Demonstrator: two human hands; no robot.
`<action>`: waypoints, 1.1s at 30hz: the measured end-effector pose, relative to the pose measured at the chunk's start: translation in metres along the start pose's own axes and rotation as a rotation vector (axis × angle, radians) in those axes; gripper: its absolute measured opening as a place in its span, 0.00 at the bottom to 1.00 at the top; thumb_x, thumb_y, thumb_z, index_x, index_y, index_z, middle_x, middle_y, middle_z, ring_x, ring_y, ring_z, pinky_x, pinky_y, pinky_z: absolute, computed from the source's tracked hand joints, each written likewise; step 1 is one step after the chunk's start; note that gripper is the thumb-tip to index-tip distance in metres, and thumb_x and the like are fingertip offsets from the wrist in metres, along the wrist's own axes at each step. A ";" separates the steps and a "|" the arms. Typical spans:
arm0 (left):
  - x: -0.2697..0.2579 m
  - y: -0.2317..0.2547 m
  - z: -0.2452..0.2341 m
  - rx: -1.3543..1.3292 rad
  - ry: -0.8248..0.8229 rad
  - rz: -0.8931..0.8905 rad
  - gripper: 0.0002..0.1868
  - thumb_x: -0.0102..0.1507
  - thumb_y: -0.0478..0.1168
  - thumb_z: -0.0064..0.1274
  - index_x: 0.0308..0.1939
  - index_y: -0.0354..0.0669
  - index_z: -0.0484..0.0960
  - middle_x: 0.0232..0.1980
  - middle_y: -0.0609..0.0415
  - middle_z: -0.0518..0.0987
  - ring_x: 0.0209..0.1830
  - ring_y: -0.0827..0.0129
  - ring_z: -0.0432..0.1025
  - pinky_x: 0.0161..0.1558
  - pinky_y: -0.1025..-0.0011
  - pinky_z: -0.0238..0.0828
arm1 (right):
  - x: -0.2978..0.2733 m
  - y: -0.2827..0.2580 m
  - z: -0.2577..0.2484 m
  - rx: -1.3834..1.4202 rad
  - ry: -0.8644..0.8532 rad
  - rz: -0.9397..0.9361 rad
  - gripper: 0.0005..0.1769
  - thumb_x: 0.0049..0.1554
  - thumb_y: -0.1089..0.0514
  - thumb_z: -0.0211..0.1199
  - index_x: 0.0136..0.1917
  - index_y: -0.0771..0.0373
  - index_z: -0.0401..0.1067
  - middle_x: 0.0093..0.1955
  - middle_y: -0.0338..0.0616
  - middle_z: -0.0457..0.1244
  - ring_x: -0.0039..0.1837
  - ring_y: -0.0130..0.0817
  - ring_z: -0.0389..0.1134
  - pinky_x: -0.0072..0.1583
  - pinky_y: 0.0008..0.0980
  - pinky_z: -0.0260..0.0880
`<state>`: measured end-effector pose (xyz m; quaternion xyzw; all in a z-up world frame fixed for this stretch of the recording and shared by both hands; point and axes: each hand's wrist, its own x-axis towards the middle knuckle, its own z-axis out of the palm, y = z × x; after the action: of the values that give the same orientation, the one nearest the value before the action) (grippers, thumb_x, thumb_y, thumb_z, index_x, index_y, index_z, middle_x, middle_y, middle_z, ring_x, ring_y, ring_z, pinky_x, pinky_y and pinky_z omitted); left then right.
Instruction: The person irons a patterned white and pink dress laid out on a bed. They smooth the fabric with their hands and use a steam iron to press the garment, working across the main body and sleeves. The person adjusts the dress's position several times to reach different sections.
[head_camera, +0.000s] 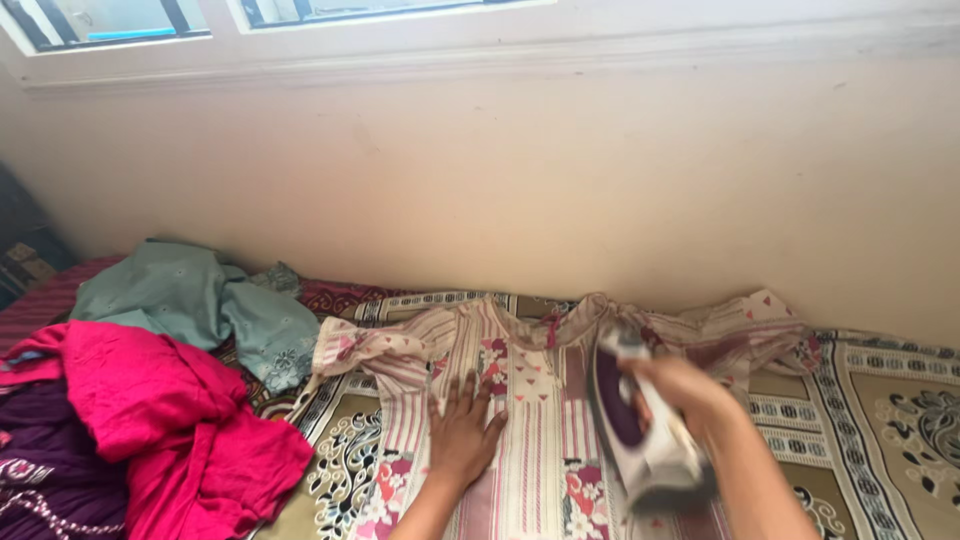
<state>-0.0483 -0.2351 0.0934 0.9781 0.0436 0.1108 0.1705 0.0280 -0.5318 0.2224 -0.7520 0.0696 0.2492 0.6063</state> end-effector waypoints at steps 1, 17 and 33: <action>0.002 -0.003 0.000 0.011 0.012 0.002 0.36 0.68 0.62 0.37 0.77 0.53 0.57 0.81 0.50 0.50 0.82 0.53 0.40 0.74 0.41 0.23 | -0.009 0.003 0.001 0.024 -0.015 0.039 0.18 0.61 0.51 0.58 0.42 0.71 0.72 0.23 0.47 0.60 0.24 0.39 0.60 0.33 0.41 0.66; -0.007 -0.010 0.001 -0.074 0.092 0.026 0.34 0.69 0.60 0.35 0.76 0.50 0.61 0.81 0.47 0.53 0.82 0.50 0.41 0.75 0.43 0.22 | 0.015 -0.008 0.037 -0.171 -0.020 0.020 0.20 0.60 0.53 0.58 0.37 0.73 0.74 0.23 0.51 0.61 0.24 0.42 0.62 0.33 0.44 0.68; -0.003 -0.017 0.010 -0.144 0.123 0.066 0.35 0.68 0.61 0.36 0.76 0.49 0.61 0.81 0.46 0.53 0.81 0.50 0.40 0.73 0.42 0.22 | 0.000 -0.006 0.045 -0.158 0.049 0.105 0.14 0.59 0.55 0.61 0.39 0.69 0.71 0.26 0.48 0.60 0.25 0.40 0.60 0.32 0.43 0.64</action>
<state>-0.0499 -0.2232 0.0774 0.9556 0.0138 0.1788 0.2337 0.0171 -0.4876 0.2210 -0.7987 0.1040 0.2668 0.5293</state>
